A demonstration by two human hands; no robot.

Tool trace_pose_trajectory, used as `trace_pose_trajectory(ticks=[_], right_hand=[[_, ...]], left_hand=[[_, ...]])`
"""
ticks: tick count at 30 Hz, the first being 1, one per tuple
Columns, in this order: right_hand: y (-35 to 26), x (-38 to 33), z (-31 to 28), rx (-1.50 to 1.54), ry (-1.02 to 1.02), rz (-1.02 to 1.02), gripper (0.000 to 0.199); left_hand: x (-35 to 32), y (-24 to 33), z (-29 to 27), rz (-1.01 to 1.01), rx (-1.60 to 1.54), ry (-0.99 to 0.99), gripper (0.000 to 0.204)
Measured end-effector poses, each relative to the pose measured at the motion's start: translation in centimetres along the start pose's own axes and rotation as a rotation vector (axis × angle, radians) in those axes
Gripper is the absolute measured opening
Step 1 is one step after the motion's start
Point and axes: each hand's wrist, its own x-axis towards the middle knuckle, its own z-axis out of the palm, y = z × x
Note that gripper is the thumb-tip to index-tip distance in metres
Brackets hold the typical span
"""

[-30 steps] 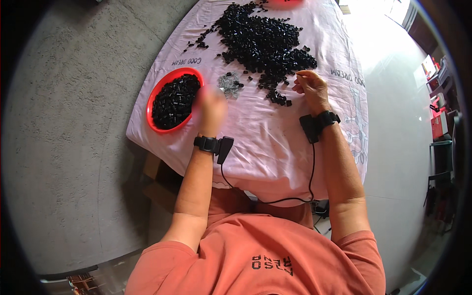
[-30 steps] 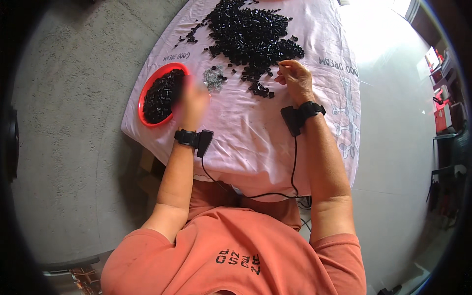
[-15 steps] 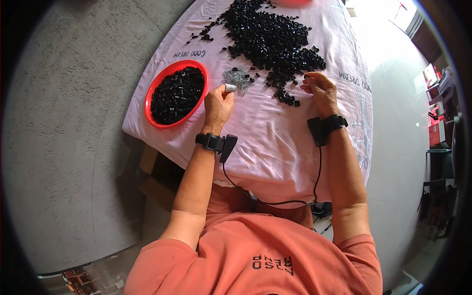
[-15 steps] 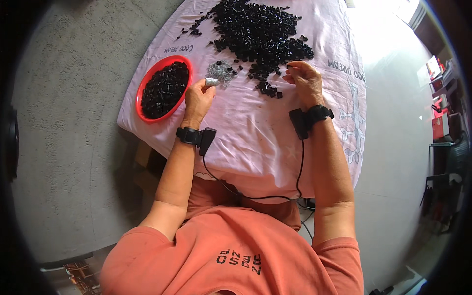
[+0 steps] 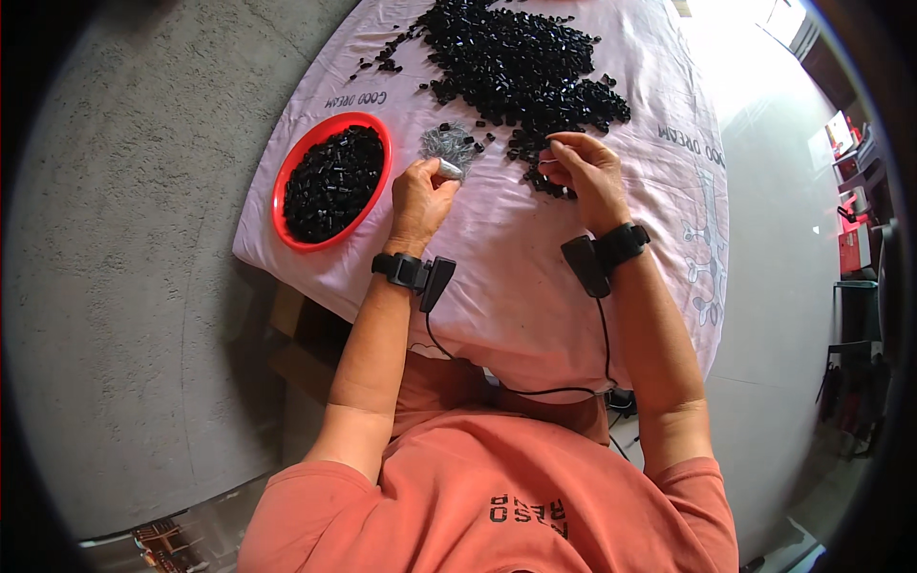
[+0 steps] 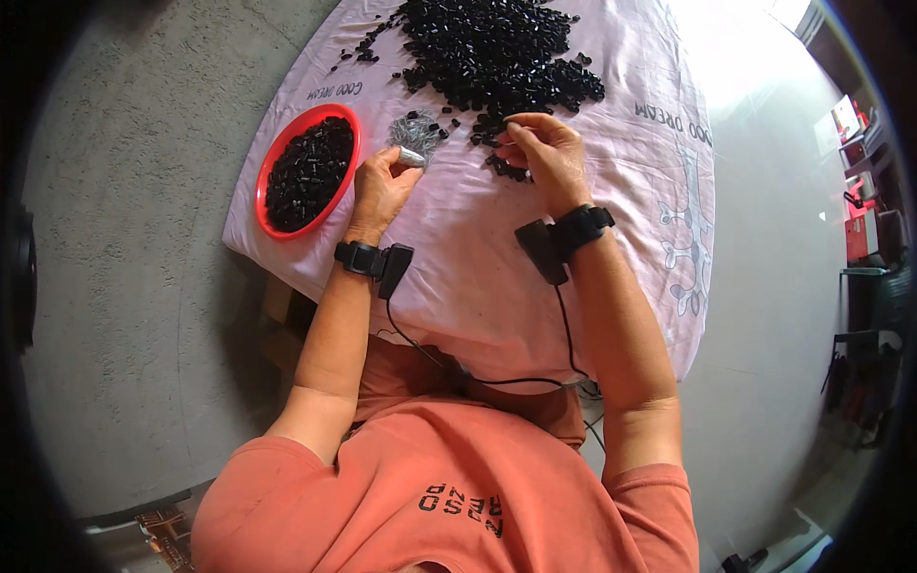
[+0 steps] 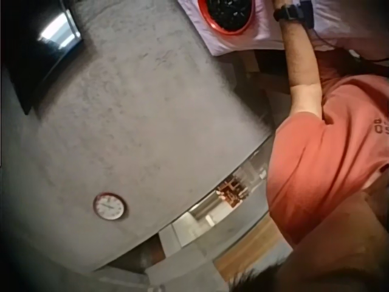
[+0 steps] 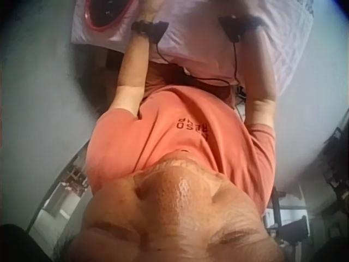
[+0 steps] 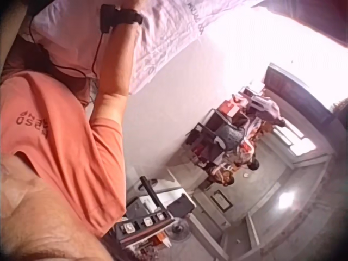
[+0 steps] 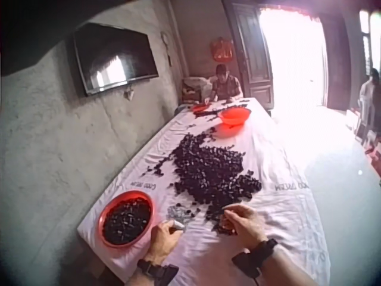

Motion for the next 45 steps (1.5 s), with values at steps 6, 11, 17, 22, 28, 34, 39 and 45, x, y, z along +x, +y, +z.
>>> trace_pose_trajectory(ticks=[6, 11, 17, 22, 28, 34, 39, 45], right_hand=[[1.6, 0.3, -0.3, 0.125, 0.105, -0.153, 0.014], [1.1, 0.4, -0.8, 0.069, -0.047, -0.131, 0.014], [0.7, 0.3, -0.7, 0.074, -0.126, -0.095, 0.015], [0.7, 0.5, -0.9, 0.096, -0.138, -0.058, 0.015], [0.9, 0.8, -0.9, 0.069, -0.176, -0.055, 0.016], [1.0, 0.7, -0.8, 0.062, -0.176, -0.045, 0.015], [1.1, 0.8, -0.9, 0.049, -0.184, -0.044, 0.015], [1.3, 0.7, -1.0, 0.059, -0.187, -0.046, 0.014]], left_hand=[[-0.2, -0.2, -0.4, 0.029, 0.057, -0.023, 0.014], [-0.4, -0.1, -0.5, 0.018, 0.036, -0.02, 0.014], [-0.9, 0.3, -1.0, -0.015, 0.043, -0.032, 0.018], [-0.8, 0.9, -0.6, -0.022, 0.106, -0.015, 0.025], [0.0, -1.0, 0.3, -0.028, 0.098, 0.044, 0.016], [0.2, -1.2, 0.1, -0.039, 0.146, 0.019, 0.018], [0.3, 0.0, 0.6, -0.089, 0.239, 0.038, 0.016], [-0.6, -0.8, 0.1, 0.018, 0.279, 0.011, 0.016]])
